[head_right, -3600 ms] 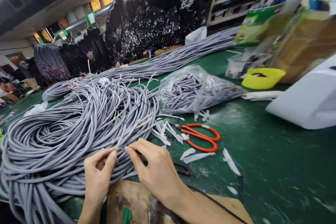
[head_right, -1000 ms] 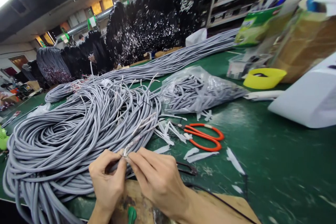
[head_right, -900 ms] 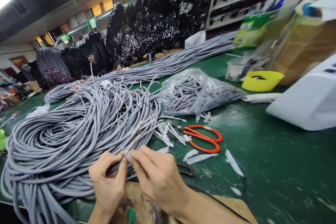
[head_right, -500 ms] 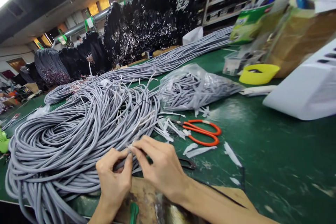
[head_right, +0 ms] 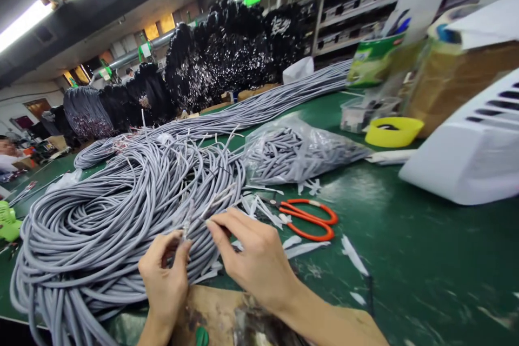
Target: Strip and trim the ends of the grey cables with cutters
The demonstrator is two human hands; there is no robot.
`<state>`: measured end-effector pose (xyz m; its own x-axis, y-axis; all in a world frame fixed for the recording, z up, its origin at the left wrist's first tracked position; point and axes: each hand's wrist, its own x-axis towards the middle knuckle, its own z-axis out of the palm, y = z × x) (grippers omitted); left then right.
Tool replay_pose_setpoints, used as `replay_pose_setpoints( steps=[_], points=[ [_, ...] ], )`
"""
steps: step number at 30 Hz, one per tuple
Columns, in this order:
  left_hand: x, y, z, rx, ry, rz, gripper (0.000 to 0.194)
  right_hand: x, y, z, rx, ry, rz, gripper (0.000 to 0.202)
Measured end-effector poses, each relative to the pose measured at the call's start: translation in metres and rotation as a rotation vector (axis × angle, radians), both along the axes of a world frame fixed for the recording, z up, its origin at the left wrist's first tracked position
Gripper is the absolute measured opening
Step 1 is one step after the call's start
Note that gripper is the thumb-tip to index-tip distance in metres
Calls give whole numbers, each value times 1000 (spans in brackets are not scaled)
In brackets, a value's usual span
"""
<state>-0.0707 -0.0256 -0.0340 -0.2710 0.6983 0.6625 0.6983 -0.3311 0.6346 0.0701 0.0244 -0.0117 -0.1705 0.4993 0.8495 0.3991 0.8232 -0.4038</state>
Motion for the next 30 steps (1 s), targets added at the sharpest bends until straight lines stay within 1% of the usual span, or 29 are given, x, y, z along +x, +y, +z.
replay_pose_setpoints(
  steps=[4, 9, 15, 16, 18, 20, 21, 22, 24, 25, 27, 28, 29, 30],
  points=[
    [-1, -1, 1, -39, -3, -50, 15, -6, -2, -6, -42, -52, 100, 17],
    [0, -3, 9, -60, 64, -76, 22, -7, -3, -5, -38, -21, 126, 17],
    [0, -4, 9, -55, 66, -78, 19, -7, -4, -6, -69, -17, 153, 18],
    [1, -4, 9, -34, 81, -80, 17, -7, -4, -6, -97, -11, 164, 19],
    [3, -4, 7, 10, 131, -90, 14, -8, -2, -5, -203, 12, 188, 20],
    [6, -4, 6, 46, 186, -93, 18, -9, -2, -4, -319, 45, 190, 21],
    [7, -4, 5, 59, 204, -88, 20, -9, -4, -3, -340, 56, 181, 22],
    [8, -4, 4, 67, 211, -80, 22, -9, -6, -3, -316, 65, 162, 22],
    [9, -2, 3, 56, 194, -53, 23, -10, -14, -2, -157, 53, 130, 25],
    [8, -1, 3, 22, 170, -41, 23, -10, -19, -2, -37, 32, 150, 28],
    [5, 1, 5, -94, 78, -34, 25, -12, -27, -3, 193, -27, 250, 36],
    [3, 2, 6, -155, 13, -45, 27, -12, -29, -4, 246, -52, 285, 38],
    [2, 3, 8, -206, -61, -66, 29, -13, -29, -5, 250, -72, 293, 38],
    [0, 4, 10, -242, -139, -95, 31, -13, -28, -5, 195, -76, 253, 35]
  ],
)
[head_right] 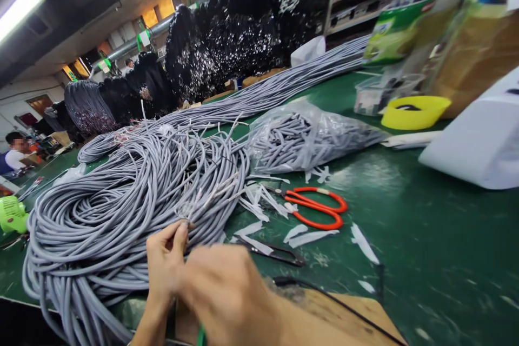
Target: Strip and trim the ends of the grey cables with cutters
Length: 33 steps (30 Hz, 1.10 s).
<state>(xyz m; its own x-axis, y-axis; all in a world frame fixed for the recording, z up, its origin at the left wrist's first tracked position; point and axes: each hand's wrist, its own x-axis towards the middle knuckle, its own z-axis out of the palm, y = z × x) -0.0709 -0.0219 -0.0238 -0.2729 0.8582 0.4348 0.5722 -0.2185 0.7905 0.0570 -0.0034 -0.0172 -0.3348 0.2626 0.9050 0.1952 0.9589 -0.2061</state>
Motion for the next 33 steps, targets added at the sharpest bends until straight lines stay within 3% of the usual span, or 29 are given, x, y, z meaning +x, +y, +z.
replay_pose_setpoints(
  steps=[4, 10, 17, 24, 29, 33],
  points=[
    [-4, -1, 5, -59, -250, -63, 38, 0, 16, -2, -274, -4, -196, 23],
    [-2, -4, 5, -77, -302, -100, 38, -1, 23, -5, -327, -5, -173, 25],
    [-2, -5, 8, -108, -305, -124, 40, -5, 24, -7, -507, 60, -55, 23],
    [-7, -4, 7, -196, -564, -233, 42, -11, 26, -13, -785, 108, 131, 27],
    [-12, -4, 4, -243, -699, -306, 40, -14, 26, -12, -735, 93, 107, 25],
    [-8, -5, 3, -189, -591, -223, 39, -13, 26, -7, -526, 54, -40, 23]
  ],
)
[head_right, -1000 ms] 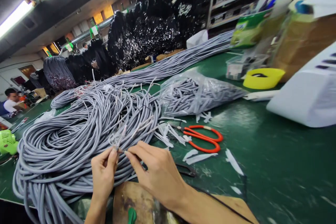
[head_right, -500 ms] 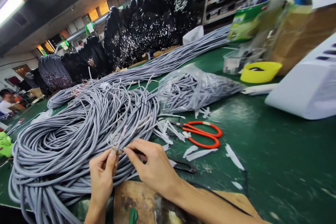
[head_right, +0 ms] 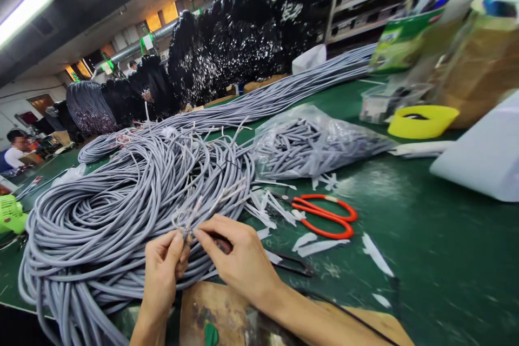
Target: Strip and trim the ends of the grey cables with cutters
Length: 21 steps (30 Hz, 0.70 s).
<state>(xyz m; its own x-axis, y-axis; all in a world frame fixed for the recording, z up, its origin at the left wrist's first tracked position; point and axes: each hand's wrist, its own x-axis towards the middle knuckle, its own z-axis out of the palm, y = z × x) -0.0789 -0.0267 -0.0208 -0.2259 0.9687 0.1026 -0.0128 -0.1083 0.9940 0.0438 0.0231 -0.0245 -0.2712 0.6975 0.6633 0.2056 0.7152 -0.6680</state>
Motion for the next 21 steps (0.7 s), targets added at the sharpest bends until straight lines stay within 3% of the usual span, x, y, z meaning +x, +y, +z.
replay_pose_setpoints(
  steps=[5, 10, 16, 21],
  points=[
    [9, -1, 1, 161, 360, 96, 27, 7, -8, 7, 296, -4, -78, 19],
    [8, 2, -3, 124, 466, 216, 28, 15, -25, 10, 503, 40, 98, 27],
    [4, -1, -5, 272, 481, 223, 27, 26, -10, 13, 457, -124, -204, 14],
    [4, -3, -5, 415, 590, 216, 16, 29, -5, 14, 574, -133, -248, 15]
  ],
)
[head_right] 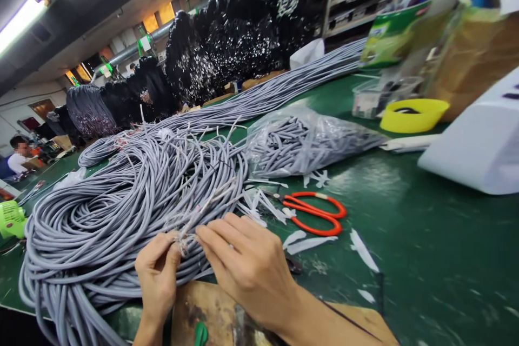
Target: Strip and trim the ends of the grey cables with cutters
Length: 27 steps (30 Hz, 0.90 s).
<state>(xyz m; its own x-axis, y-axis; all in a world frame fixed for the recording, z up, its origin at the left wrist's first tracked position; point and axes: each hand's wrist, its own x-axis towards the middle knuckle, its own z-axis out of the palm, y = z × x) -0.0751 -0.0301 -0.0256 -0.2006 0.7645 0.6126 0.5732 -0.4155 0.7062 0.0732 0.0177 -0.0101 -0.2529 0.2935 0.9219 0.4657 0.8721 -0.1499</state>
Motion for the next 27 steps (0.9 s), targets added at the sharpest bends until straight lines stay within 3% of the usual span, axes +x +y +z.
replay_pose_setpoints(
  steps=[19, 27],
  points=[
    [2, -1, 2, 40, 112, 16, 15, -1, -5, 0, 82, -69, -47, 23],
    [5, 0, -2, -16, 136, 12, 12, -8, -4, -10, -226, -14, 7, 29]
  ],
)
